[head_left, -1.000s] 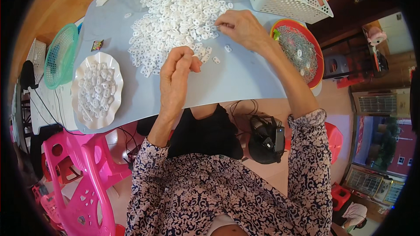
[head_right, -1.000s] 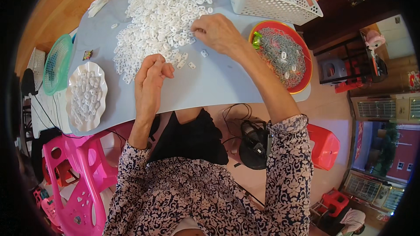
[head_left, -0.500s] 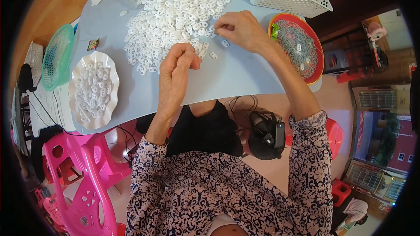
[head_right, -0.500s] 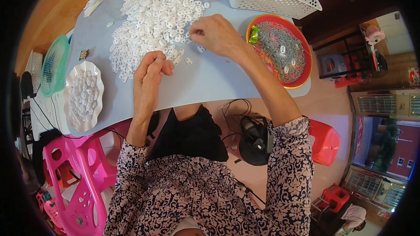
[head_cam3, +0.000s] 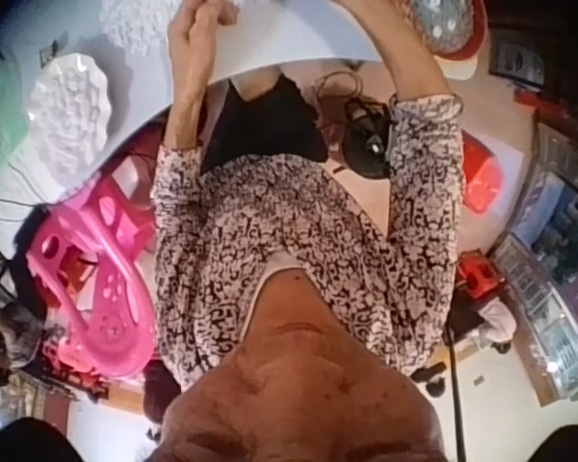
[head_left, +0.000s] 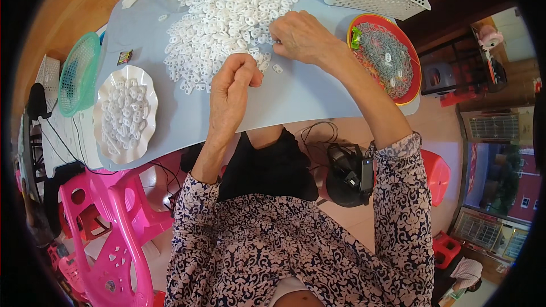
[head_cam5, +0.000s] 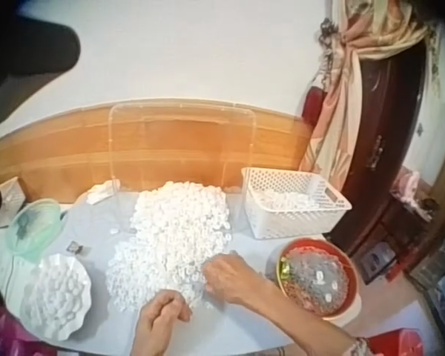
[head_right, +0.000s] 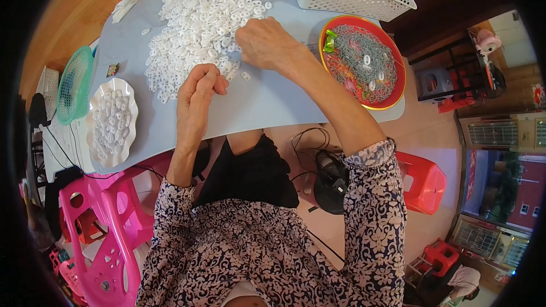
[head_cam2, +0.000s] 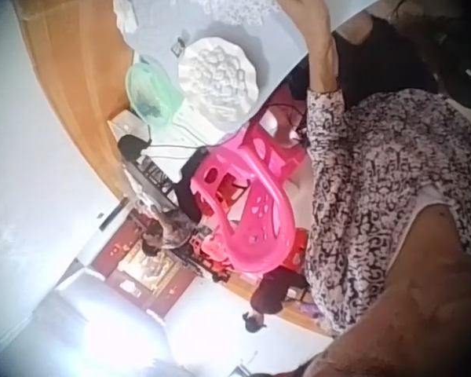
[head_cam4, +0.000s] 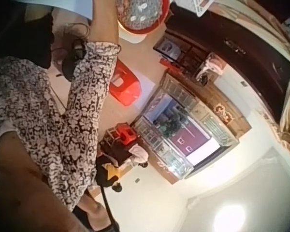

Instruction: The recorder is manually inserting small metal rings into white plastic components at a workspace.

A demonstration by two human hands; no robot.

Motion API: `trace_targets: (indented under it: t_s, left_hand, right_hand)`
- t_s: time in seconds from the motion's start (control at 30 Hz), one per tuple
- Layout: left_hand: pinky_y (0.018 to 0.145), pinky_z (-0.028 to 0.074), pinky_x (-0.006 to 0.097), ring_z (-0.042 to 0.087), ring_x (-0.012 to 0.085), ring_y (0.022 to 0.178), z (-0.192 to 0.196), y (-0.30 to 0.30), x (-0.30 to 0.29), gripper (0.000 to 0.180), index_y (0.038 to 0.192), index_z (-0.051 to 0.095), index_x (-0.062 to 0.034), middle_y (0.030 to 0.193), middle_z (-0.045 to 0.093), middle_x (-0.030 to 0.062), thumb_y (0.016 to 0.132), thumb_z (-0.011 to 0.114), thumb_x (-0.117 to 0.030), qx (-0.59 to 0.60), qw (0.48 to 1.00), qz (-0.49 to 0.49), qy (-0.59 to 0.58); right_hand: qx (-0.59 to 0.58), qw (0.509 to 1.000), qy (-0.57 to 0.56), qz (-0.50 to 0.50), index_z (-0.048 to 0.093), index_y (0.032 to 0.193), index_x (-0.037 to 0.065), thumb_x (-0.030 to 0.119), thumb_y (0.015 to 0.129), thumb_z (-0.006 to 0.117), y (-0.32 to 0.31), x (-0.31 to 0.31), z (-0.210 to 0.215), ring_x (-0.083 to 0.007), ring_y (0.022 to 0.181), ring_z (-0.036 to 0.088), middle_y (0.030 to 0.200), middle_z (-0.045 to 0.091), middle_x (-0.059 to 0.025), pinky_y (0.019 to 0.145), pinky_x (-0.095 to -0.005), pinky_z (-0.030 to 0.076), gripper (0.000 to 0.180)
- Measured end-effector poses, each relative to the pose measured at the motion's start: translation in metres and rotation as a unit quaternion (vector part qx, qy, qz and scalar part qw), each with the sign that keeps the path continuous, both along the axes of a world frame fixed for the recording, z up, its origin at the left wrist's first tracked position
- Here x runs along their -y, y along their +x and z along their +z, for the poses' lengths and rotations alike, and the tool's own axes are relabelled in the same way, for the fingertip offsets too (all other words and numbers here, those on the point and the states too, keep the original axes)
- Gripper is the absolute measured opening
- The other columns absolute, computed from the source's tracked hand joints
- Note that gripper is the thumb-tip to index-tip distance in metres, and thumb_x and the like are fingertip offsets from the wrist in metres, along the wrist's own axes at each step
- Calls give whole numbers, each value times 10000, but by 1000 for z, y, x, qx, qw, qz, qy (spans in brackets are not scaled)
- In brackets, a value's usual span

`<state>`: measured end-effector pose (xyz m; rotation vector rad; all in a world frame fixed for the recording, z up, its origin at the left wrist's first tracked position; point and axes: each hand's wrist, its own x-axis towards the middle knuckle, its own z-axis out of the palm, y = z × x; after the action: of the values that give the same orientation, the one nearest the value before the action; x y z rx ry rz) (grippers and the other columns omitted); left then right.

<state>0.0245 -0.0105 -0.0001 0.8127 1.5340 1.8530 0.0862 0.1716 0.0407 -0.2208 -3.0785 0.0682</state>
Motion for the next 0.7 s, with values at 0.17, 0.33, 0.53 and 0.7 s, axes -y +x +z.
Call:
trace_targets:
  t_s: [0.17,0.33,0.53,0.7]
  left_hand:
    - [689,449,245,537,102,703,2,0,-1,208,904,585,-2,712,575,36,929,469,-173,2,1000,0,-9]
    - [670,458,245,552,102,683,0,-1,-5,239,895,602,4,712,590,40,933,484,-200,4,1000,-2,0]
    - [654,455,237,555,98,686,2,-3,-12,249,920,602,17,729,601,36,937,487,-203,-5,1000,4,7]
    - [645,454,239,558,96,692,-5,-4,-9,232,931,594,19,734,605,39,939,482,-184,-17,1000,0,19]
  right_hand:
    - [-105,994,15,19,558,673,10,118,690,615,8,-2,-14,-324,642,587,685,605,-138,591,-398,463,124]
    - [-218,958,-187,-9,562,695,30,82,684,639,18,14,-14,-259,611,584,665,598,-77,595,-369,451,94]
    - [-263,955,-129,45,570,789,39,51,720,653,27,46,-3,-192,637,600,694,599,-59,638,-276,422,109]
    - [-359,912,-192,43,592,807,23,74,726,656,31,58,-16,-254,681,605,691,593,-100,653,-334,472,115]
